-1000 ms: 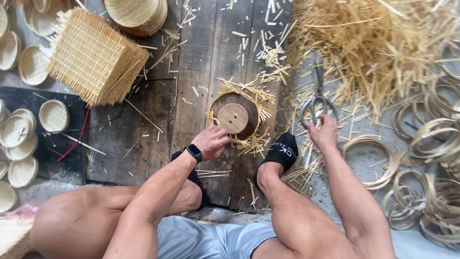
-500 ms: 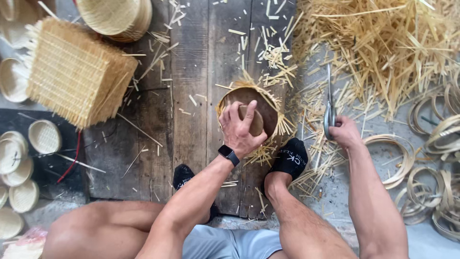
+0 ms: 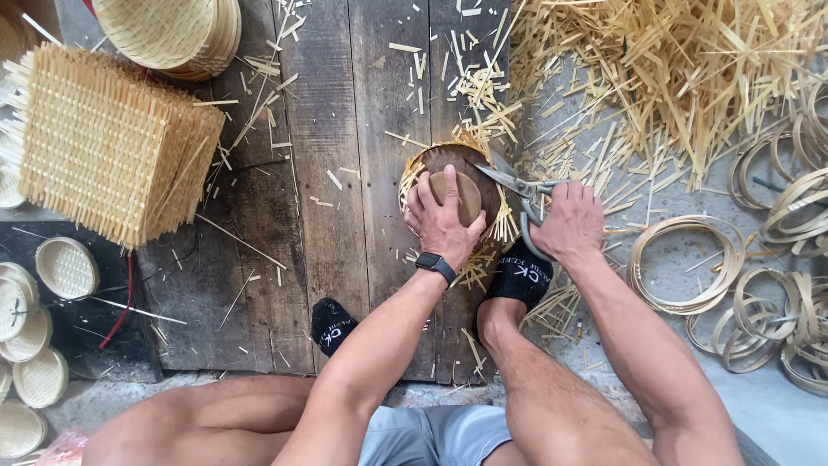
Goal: The person repeatedly places a circular bamboo frame onto a flat woven mat, trims the excess mat with shears, and stacks the finished pieces. The person handles bamboo mats, frames, and shears throughout the clip.
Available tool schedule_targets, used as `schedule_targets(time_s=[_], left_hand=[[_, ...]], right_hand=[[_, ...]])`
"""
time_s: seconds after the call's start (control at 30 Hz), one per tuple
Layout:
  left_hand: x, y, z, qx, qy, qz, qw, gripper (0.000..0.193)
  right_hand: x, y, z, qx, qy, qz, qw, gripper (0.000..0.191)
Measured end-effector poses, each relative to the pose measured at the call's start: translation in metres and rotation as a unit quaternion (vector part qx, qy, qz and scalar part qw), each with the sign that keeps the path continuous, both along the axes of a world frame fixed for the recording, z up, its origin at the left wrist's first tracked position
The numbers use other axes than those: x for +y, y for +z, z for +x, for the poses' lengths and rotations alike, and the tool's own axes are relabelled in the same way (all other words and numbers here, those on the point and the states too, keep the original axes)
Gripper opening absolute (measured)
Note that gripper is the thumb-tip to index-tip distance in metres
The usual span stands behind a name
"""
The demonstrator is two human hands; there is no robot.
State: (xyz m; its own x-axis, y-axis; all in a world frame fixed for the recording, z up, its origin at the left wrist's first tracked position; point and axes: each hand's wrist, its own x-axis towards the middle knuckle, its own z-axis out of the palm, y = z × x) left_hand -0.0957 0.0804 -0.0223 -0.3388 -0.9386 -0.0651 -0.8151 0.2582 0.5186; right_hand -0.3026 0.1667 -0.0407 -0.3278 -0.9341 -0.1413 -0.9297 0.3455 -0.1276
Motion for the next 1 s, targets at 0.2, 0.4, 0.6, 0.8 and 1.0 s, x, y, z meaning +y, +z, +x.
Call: schedule_targets(time_s=[0.2, 0.4, 0.6, 0.8, 1.0], left_hand=[[-0.008, -0.01, 0.011, -0.007, -0.057, -0.014, 0.998, 0.113], [-0.011, -0.006, 0.015, -0.007, -0.114, -0.01, 0.993, 0.115], [-0.022, -0.004, 0.028, -0.011, -0.19, 0.0, 0.982, 0.114], [-0.028, -0.001, 0.028, -0.015, -0.243, 0.025, 0.97, 0.113], [-0.04, 0.004, 0.033, -0.012, -0.291, 0.032, 0.956, 0.111]], right_hand=[[0.011, -0.023, -0.029, 0.009, 0.017, 0.033, 0.999, 0.024], [0.004, -0.026, -0.022, 0.074, 0.053, -0.078, 0.993, 0.045], [0.018, -0.038, -0.04, 0.019, 0.053, -0.023, 0.998, 0.024], [0.006, -0.029, -0.024, 0.055, 0.055, -0.05, 0.996, 0.052], [0.001, -0.024, -0.027, -0.005, 0.026, -0.025, 0.999, 0.032]])
